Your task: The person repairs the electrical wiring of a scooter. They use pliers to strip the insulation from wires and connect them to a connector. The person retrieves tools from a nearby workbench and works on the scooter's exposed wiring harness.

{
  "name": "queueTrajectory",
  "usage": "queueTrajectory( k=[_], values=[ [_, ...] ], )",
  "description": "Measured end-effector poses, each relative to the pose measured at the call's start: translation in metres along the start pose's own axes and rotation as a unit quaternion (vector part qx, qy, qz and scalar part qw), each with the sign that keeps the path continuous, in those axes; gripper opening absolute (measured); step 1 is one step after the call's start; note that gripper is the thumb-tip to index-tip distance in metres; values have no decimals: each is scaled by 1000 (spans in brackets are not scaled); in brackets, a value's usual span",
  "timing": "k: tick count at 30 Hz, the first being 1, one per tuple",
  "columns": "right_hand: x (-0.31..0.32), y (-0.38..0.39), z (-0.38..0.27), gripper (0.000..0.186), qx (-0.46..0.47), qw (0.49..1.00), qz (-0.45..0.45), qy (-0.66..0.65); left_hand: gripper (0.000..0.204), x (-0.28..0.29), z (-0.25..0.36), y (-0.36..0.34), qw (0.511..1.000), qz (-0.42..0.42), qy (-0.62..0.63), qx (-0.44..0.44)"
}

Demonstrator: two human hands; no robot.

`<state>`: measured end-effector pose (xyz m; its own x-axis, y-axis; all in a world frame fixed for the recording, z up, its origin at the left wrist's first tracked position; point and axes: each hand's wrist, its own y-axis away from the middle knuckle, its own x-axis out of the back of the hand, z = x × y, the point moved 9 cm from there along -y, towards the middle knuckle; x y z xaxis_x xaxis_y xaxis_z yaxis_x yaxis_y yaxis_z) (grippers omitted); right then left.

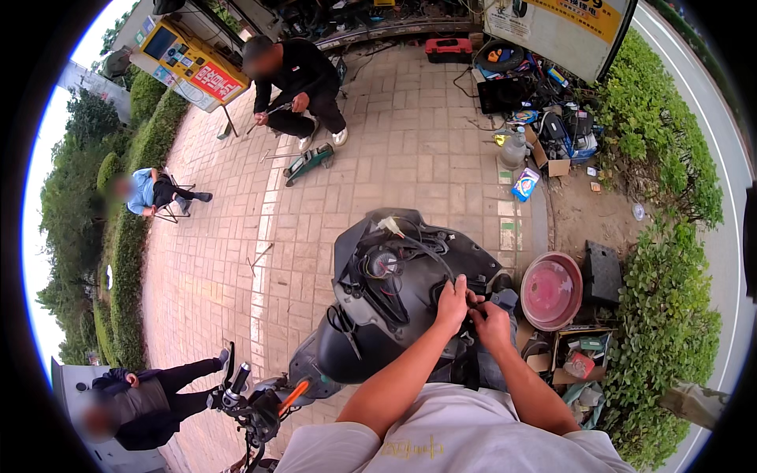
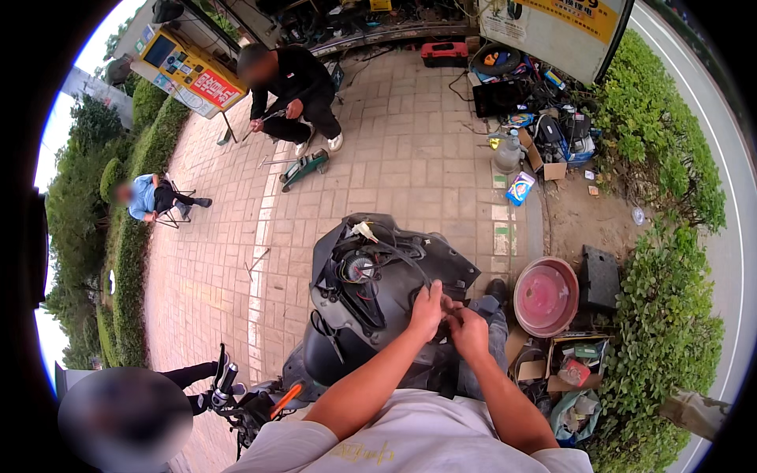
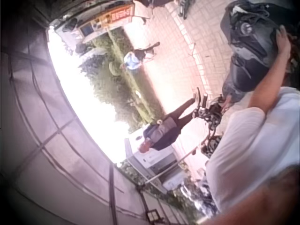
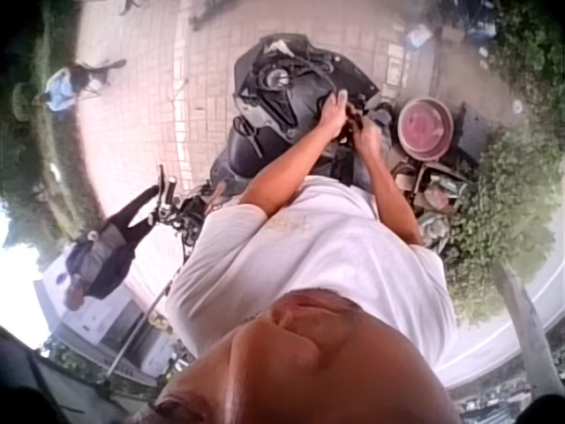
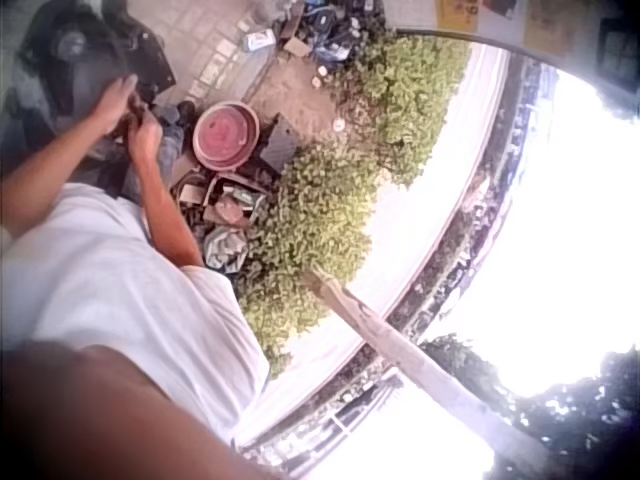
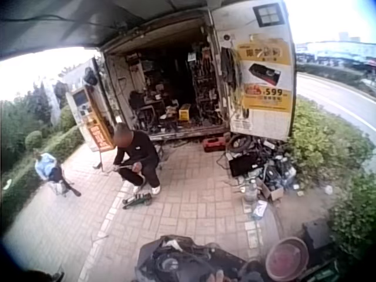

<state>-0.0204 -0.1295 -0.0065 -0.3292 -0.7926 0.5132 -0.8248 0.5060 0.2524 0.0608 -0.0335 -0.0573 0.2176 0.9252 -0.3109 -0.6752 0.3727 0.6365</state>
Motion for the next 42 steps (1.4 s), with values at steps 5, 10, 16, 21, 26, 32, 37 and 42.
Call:
queueTrajectory(
  k=[5, 10, 16, 21, 26, 32, 37, 42],
  values=[
    [3, -7, -8, 22, 12, 1000, 18, -15, 33, 1, 5, -7, 1000, -3, 2, 2],
    [6, -6, -11, 21, -37, 999, -11, 7, 38, -1, 20, -6, 999, 11, 32, -36],
    [2, -2, -8, 19, 38, 998, 39, 25, 44, -9, 18, -1, 998, 28, 13, -63],
    [8, 0, -12, 21, 43, 999, 19, 14, 37, -9, 19, 3, 998, 27, 31, -46],
    [14, -12, -18, 25, 36, 996, -61, 60, 26, 7, 57, -1, 992, 34, 22, -121],
    [45, -35, -72, 21, 46, 994, -72, 70, 26, 10, 82, 0, 982, 58, -111, -141],
    [33, -87, -126, 29, 137, 985, -101, -29, 24, -6, 115, 22, 923, 101, -316, -195],
    [-18, -113, -138, 30, 11, 935, -343, -93, 17, -9, 104, 16, 976, 23, -145, -162]
  ],
)
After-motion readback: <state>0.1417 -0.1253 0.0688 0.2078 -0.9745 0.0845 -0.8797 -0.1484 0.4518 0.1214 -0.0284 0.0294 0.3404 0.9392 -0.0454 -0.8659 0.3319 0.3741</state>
